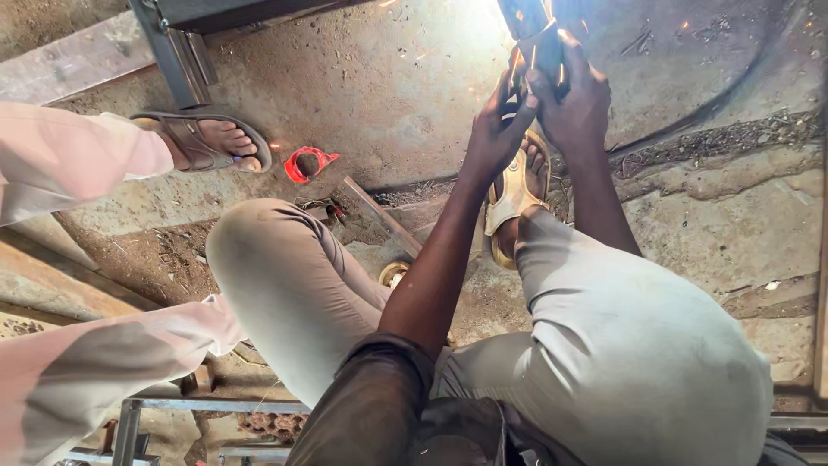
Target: The person welds a metal frame using a handheld welding torch, producing sparks and smoke. The person repositions the frame and continues welding different joints.
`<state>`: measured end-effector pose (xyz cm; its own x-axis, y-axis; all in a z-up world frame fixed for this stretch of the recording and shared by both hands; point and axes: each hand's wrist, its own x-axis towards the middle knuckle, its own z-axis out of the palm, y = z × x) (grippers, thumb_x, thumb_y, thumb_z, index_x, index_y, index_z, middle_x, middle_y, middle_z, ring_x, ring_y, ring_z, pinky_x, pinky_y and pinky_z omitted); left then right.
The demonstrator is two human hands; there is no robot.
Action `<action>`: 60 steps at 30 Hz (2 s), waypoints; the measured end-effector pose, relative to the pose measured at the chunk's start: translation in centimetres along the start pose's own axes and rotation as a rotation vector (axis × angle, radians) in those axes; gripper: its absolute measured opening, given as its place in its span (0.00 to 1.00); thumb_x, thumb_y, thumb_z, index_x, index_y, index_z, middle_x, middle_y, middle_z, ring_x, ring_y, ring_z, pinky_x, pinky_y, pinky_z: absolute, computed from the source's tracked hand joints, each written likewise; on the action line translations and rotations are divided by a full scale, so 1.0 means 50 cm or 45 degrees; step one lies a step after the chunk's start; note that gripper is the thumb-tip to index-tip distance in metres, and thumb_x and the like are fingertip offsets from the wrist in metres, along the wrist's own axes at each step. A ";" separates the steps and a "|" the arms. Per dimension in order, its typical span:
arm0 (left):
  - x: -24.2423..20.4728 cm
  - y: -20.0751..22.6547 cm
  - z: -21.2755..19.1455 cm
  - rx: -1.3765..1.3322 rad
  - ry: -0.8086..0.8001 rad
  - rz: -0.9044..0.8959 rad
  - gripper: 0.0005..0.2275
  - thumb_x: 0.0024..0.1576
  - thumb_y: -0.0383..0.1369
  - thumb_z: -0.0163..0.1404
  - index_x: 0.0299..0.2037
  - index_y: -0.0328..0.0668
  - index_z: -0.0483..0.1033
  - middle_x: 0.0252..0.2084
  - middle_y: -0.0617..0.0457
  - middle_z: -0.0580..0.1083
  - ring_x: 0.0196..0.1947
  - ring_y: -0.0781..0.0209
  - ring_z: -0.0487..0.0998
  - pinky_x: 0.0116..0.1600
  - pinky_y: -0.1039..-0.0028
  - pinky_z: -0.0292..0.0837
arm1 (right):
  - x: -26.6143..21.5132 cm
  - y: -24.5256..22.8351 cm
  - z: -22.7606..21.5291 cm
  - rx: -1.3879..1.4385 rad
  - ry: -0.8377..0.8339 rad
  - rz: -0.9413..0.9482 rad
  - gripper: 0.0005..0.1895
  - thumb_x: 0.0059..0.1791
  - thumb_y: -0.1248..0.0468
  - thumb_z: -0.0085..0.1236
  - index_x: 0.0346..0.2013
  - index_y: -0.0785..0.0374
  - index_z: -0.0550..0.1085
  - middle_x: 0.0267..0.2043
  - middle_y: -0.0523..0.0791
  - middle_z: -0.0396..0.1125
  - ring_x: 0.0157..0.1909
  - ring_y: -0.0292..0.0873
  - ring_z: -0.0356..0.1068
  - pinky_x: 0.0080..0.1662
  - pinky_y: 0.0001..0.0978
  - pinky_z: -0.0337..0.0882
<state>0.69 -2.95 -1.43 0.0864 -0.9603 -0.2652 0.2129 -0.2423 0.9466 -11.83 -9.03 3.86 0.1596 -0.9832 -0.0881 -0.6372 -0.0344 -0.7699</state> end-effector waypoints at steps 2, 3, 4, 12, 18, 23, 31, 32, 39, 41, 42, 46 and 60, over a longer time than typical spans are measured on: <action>0.002 -0.008 0.003 -0.051 0.021 -0.054 0.30 0.64 0.39 0.52 0.74 0.39 0.56 0.61 0.37 0.74 0.50 0.56 0.82 0.50 0.67 0.81 | 0.001 0.007 0.001 -0.016 0.051 -0.141 0.31 0.57 0.47 0.65 0.66 0.64 0.69 0.46 0.56 0.75 0.46 0.55 0.79 0.48 0.45 0.76; 0.003 -0.010 0.004 -0.076 0.032 -0.080 0.30 0.64 0.39 0.53 0.74 0.38 0.55 0.60 0.36 0.74 0.49 0.56 0.81 0.49 0.67 0.80 | 0.002 0.010 0.001 -0.023 0.076 -0.212 0.30 0.59 0.48 0.65 0.67 0.64 0.70 0.47 0.57 0.75 0.49 0.55 0.80 0.51 0.45 0.76; 0.002 -0.012 0.004 -0.071 0.024 -0.073 0.30 0.65 0.39 0.53 0.73 0.37 0.56 0.59 0.36 0.75 0.49 0.56 0.82 0.50 0.67 0.80 | 0.002 0.013 0.001 -0.032 0.080 -0.230 0.30 0.59 0.49 0.66 0.67 0.64 0.70 0.47 0.57 0.75 0.49 0.56 0.79 0.50 0.46 0.76; 0.007 -0.019 0.009 0.022 0.042 -0.144 0.30 0.63 0.40 0.52 0.73 0.35 0.58 0.58 0.37 0.76 0.50 0.54 0.82 0.46 0.67 0.81 | 0.004 0.009 -0.003 0.004 0.056 -0.213 0.30 0.58 0.50 0.66 0.67 0.64 0.69 0.47 0.57 0.75 0.48 0.56 0.79 0.47 0.46 0.76; 0.012 -0.037 0.008 0.040 0.051 -0.155 0.30 0.63 0.42 0.52 0.72 0.35 0.59 0.59 0.35 0.76 0.51 0.52 0.82 0.47 0.68 0.81 | 0.003 -0.011 -0.005 -0.026 0.046 -0.174 0.29 0.58 0.49 0.67 0.65 0.62 0.70 0.45 0.54 0.76 0.47 0.55 0.79 0.46 0.46 0.76; 0.017 -0.045 0.011 -0.098 0.049 -0.164 0.33 0.63 0.43 0.53 0.73 0.34 0.54 0.63 0.34 0.72 0.55 0.50 0.80 0.51 0.67 0.79 | 0.003 -0.013 -0.006 -0.099 0.048 -0.153 0.29 0.57 0.48 0.67 0.65 0.61 0.70 0.44 0.54 0.76 0.46 0.56 0.79 0.46 0.46 0.76; 0.020 -0.023 0.009 0.021 0.040 -0.241 0.32 0.62 0.44 0.52 0.73 0.35 0.58 0.59 0.36 0.75 0.53 0.52 0.81 0.49 0.69 0.81 | 0.005 -0.031 -0.009 -0.034 0.016 -0.123 0.25 0.57 0.51 0.64 0.63 0.61 0.72 0.44 0.52 0.76 0.45 0.55 0.79 0.45 0.45 0.76; 0.021 -0.018 0.011 0.080 0.056 -0.323 0.32 0.61 0.44 0.53 0.73 0.36 0.58 0.57 0.38 0.77 0.53 0.53 0.81 0.48 0.70 0.81 | 0.002 -0.036 -0.012 0.080 0.011 -0.107 0.23 0.57 0.53 0.62 0.63 0.59 0.74 0.45 0.51 0.77 0.46 0.53 0.80 0.47 0.44 0.77; -0.057 0.001 0.031 0.073 0.338 0.056 0.33 0.60 0.42 0.54 0.73 0.33 0.59 0.53 0.45 0.76 0.43 0.61 0.79 0.40 0.70 0.76 | -0.015 -0.076 -0.035 -0.168 -0.045 -0.448 0.31 0.53 0.54 0.75 0.65 0.63 0.72 0.52 0.54 0.74 0.49 0.54 0.78 0.48 0.42 0.77; -0.069 0.001 0.040 0.028 0.369 0.127 0.28 0.63 0.42 0.54 0.68 0.33 0.63 0.52 0.46 0.76 0.47 0.61 0.80 0.48 0.69 0.78 | -0.024 -0.087 -0.029 -0.150 -0.103 -0.341 0.30 0.51 0.55 0.75 0.63 0.61 0.72 0.48 0.53 0.75 0.48 0.53 0.79 0.47 0.43 0.76; -0.074 0.000 0.043 0.004 0.387 0.160 0.25 0.64 0.42 0.55 0.66 0.33 0.65 0.52 0.46 0.76 0.49 0.61 0.80 0.52 0.69 0.79 | -0.031 -0.091 -0.026 -0.141 -0.136 -0.288 0.29 0.51 0.55 0.74 0.62 0.60 0.73 0.46 0.53 0.75 0.48 0.53 0.79 0.46 0.43 0.76; -0.076 0.004 0.049 -0.171 0.441 -0.049 0.26 0.58 0.41 0.57 0.60 0.33 0.65 0.48 0.44 0.74 0.44 0.58 0.79 0.45 0.67 0.79 | -0.050 -0.098 -0.024 -0.120 -0.228 -0.256 0.29 0.50 0.56 0.75 0.60 0.60 0.71 0.47 0.53 0.76 0.50 0.54 0.79 0.47 0.44 0.76; -0.066 0.067 0.061 0.040 0.426 0.004 0.34 0.50 0.50 0.62 0.58 0.32 0.62 0.47 0.43 0.72 0.46 0.56 0.78 0.47 0.67 0.78 | -0.059 -0.081 -0.037 -0.033 -0.264 -0.338 0.28 0.54 0.64 0.71 0.61 0.67 0.64 0.50 0.55 0.76 0.54 0.50 0.79 0.52 0.38 0.79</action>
<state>-1.86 -1.02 3.15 0.4028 -0.8638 -0.3026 0.1824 -0.2482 0.9514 -11.10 -6.32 8.39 0.4711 -0.8819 -0.0155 -0.5711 -0.2915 -0.7674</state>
